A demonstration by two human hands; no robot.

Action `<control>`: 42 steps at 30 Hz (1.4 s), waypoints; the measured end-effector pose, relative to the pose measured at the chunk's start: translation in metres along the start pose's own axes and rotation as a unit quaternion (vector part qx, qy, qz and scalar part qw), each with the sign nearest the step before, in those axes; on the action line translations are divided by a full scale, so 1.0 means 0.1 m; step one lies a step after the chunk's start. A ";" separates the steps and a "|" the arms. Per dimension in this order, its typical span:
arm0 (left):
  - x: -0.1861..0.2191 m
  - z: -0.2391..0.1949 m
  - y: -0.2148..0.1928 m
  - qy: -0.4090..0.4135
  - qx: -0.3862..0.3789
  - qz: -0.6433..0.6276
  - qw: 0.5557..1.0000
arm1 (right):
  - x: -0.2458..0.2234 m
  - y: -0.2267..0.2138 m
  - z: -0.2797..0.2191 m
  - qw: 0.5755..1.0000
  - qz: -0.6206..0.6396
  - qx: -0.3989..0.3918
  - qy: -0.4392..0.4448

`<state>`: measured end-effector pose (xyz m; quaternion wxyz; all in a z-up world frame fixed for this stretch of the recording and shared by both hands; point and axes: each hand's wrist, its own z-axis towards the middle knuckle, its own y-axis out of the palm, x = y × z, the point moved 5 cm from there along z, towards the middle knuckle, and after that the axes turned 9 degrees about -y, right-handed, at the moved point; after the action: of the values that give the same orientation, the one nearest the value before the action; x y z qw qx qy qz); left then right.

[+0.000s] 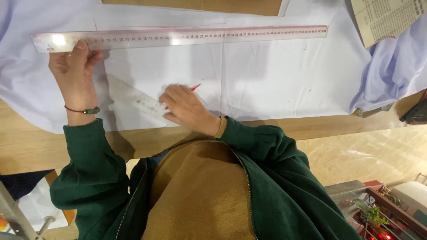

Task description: The person uses a red pen and a clear ruler to draw straight lines on a large white sheet of paper placed on a wooden table. They also use a triangular set square to draw angled lines and adjust the paper's position during the process.

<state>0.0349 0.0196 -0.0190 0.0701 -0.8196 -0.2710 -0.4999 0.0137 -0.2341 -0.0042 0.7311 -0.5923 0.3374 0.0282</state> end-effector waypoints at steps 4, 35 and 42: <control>-0.09 -0.03 -0.04 -0.037 0.075 -0.008 0.996 | -0.04 -0.35 -0.20 0.994 0.031 0.075 -0.071; -0.24 0.06 -0.17 0.025 0.062 0.069 0.995 | 2.01 -2.08 -1.00 0.953 -0.031 0.194 0.231; -0.18 0.04 -0.11 0.055 0.039 0.037 0.997 | 2.01 -2.01 -0.99 0.962 -0.084 0.169 0.198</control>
<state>0.0264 0.0234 -0.0380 0.1354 -0.7971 -0.2552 -0.5303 0.2115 -0.4536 0.0529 0.7387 -0.4804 0.4243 -0.2087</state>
